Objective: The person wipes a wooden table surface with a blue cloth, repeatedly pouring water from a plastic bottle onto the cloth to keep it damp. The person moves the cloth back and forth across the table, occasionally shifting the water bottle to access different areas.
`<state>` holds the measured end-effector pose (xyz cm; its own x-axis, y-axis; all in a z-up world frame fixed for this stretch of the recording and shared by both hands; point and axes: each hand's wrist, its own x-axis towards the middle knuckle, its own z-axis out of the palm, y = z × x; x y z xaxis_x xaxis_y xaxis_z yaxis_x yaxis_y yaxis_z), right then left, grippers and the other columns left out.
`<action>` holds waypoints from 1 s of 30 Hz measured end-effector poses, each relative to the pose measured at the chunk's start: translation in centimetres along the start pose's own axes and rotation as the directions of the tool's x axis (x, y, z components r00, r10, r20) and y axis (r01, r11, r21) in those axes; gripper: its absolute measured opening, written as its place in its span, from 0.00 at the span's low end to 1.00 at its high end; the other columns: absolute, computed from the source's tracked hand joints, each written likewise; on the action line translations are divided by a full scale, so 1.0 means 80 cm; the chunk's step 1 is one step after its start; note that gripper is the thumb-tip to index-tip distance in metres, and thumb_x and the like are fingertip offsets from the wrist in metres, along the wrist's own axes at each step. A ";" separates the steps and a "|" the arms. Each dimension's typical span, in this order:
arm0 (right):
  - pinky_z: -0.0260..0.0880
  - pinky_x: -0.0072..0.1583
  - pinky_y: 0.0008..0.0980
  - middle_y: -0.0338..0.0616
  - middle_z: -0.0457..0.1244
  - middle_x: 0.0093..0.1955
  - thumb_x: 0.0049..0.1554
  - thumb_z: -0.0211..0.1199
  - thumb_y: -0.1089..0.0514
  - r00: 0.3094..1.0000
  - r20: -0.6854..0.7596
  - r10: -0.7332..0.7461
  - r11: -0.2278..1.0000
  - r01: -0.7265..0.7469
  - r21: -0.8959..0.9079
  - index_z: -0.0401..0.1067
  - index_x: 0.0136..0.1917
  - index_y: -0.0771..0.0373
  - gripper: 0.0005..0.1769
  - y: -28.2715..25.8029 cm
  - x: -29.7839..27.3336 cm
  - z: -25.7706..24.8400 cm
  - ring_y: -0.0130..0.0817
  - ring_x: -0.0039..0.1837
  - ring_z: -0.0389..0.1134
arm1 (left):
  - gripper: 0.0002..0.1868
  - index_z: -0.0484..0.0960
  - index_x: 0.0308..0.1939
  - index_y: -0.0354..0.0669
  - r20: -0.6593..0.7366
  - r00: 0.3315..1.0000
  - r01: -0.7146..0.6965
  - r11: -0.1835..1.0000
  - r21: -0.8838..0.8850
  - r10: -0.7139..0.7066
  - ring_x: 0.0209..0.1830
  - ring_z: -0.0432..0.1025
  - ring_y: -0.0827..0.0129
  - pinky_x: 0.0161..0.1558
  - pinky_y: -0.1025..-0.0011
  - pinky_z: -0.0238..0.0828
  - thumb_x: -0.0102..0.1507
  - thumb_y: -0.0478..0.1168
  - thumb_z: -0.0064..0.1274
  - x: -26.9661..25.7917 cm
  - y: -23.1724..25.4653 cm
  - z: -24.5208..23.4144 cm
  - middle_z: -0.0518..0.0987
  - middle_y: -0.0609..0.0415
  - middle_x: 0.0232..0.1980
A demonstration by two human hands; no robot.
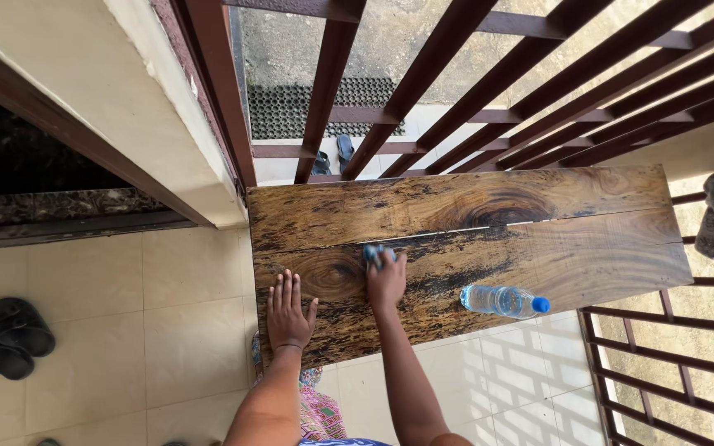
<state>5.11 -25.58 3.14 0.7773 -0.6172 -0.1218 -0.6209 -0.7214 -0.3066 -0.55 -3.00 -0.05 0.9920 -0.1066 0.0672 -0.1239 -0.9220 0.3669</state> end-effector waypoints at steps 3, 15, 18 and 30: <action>0.75 0.48 0.43 0.49 0.60 0.56 0.54 0.68 0.52 0.997 -0.072 -0.034 0.995 0.040 0.090 0.77 0.55 0.52 0.15 -0.042 0.029 0.013 0.46 0.52 0.69 | 0.40 0.56 0.78 0.45 -0.009 1.000 0.002 1.000 -0.012 -0.002 0.82 0.46 0.58 0.80 0.56 0.39 0.68 0.63 0.35 -0.001 0.000 0.000 0.54 0.50 0.82; 0.77 0.49 0.43 0.50 0.59 0.61 0.57 0.66 0.53 0.998 0.056 -0.022 0.999 0.019 0.048 0.76 0.59 0.48 0.16 -0.068 0.077 -0.018 0.47 0.52 0.70 | 0.40 0.54 0.77 0.43 0.016 1.000 0.009 1.000 -0.003 -0.009 0.82 0.45 0.58 0.79 0.57 0.38 0.68 0.63 0.35 0.002 0.002 -0.001 0.52 0.49 0.82; 0.77 0.45 0.36 0.50 0.59 0.60 0.60 0.64 0.53 0.980 0.085 0.178 0.975 -0.188 0.118 0.75 0.61 0.47 0.15 -0.108 0.126 -0.006 0.41 0.48 0.69 | 0.40 0.54 0.77 0.43 0.035 0.999 0.010 1.000 0.012 -0.010 0.82 0.44 0.59 0.79 0.57 0.38 0.68 0.63 0.34 0.002 0.001 0.002 0.52 0.49 0.81; 0.76 0.43 0.31 0.43 0.61 0.59 0.47 0.74 0.55 0.956 0.261 -0.134 0.989 0.112 0.096 0.77 0.58 0.44 0.24 -0.097 0.074 0.013 0.36 0.46 0.69 | 0.40 0.51 0.78 0.45 -0.018 1.000 -0.001 1.000 0.012 0.001 0.82 0.42 0.61 0.79 0.57 0.35 0.69 0.64 0.28 0.001 0.001 0.008 0.49 0.50 0.82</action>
<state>14.66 -23.33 3.84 0.8525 -0.4116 -0.3223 -0.5174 -0.7524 -0.4077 -0.48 -3.28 -0.58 0.9913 -0.1006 0.0846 -0.1243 -0.9263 0.3558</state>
